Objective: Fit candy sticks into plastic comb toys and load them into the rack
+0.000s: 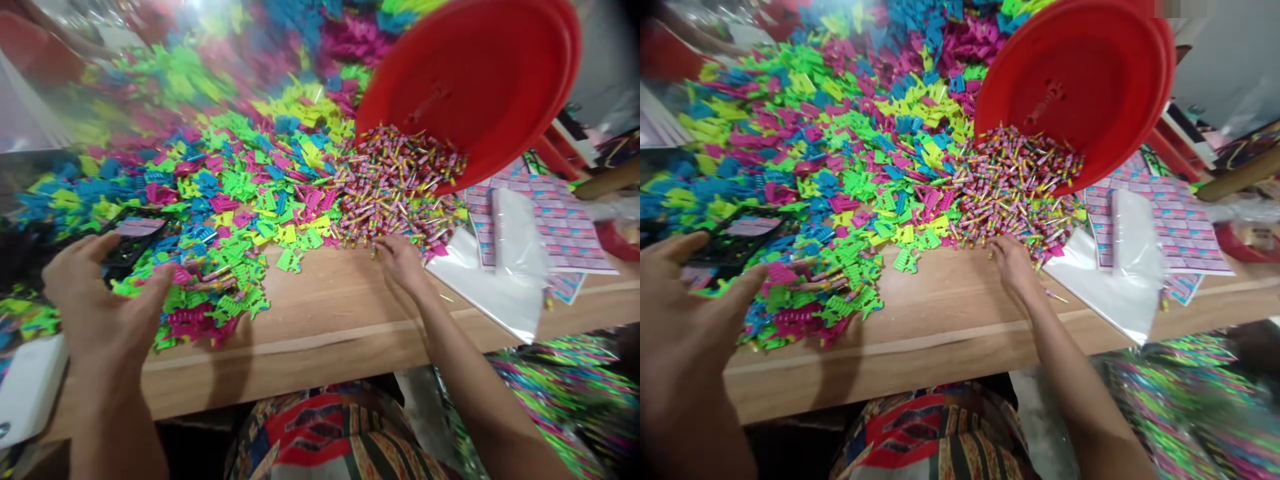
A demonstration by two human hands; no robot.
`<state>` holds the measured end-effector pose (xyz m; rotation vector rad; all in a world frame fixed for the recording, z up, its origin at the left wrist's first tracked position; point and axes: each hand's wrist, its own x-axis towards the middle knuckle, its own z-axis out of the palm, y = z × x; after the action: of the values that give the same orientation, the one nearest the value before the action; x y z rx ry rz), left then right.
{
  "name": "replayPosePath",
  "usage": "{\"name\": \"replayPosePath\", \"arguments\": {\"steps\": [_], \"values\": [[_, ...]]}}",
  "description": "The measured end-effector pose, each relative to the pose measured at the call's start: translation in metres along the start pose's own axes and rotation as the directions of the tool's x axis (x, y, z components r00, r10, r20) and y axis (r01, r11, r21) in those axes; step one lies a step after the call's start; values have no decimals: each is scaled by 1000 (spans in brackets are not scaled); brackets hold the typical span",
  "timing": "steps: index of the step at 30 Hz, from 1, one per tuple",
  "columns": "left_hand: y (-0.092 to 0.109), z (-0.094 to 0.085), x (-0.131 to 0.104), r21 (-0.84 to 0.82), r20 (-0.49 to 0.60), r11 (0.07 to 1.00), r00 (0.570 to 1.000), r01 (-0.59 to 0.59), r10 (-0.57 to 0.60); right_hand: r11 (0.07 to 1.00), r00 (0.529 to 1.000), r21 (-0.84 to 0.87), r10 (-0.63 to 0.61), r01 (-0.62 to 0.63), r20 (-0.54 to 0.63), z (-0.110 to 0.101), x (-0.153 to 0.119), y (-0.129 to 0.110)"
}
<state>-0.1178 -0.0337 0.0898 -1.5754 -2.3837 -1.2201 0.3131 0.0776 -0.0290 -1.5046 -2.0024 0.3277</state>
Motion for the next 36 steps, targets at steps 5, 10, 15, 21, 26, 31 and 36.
{"name": "replayPosePath", "arguments": {"steps": [5,10,15,21,26,31,36], "values": [[26,65,-20,-209,287,977,954,-28,88,999,1000,-33,-15,15,21,18,11,27],[45,150,-41,-129,526,977,823,-171,213,995,995,7,-99,99,32,26,2,16],[49,177,-46,-150,571,987,811,-51,128,992,993,38,-118,117,19,22,-8,-14],[51,164,-59,-515,699,700,715,495,9,922,989,387,-75,20,127,33,-22,-74],[60,132,-72,-451,891,31,447,892,86,858,976,511,-157,60,149,53,-25,-104],[66,125,-81,-486,872,12,484,874,71,855,975,505,-196,115,109,58,-30,-116],[64,140,-92,-554,829,22,554,832,-71,826,976,561,-157,46,152,53,-34,-117]]}}
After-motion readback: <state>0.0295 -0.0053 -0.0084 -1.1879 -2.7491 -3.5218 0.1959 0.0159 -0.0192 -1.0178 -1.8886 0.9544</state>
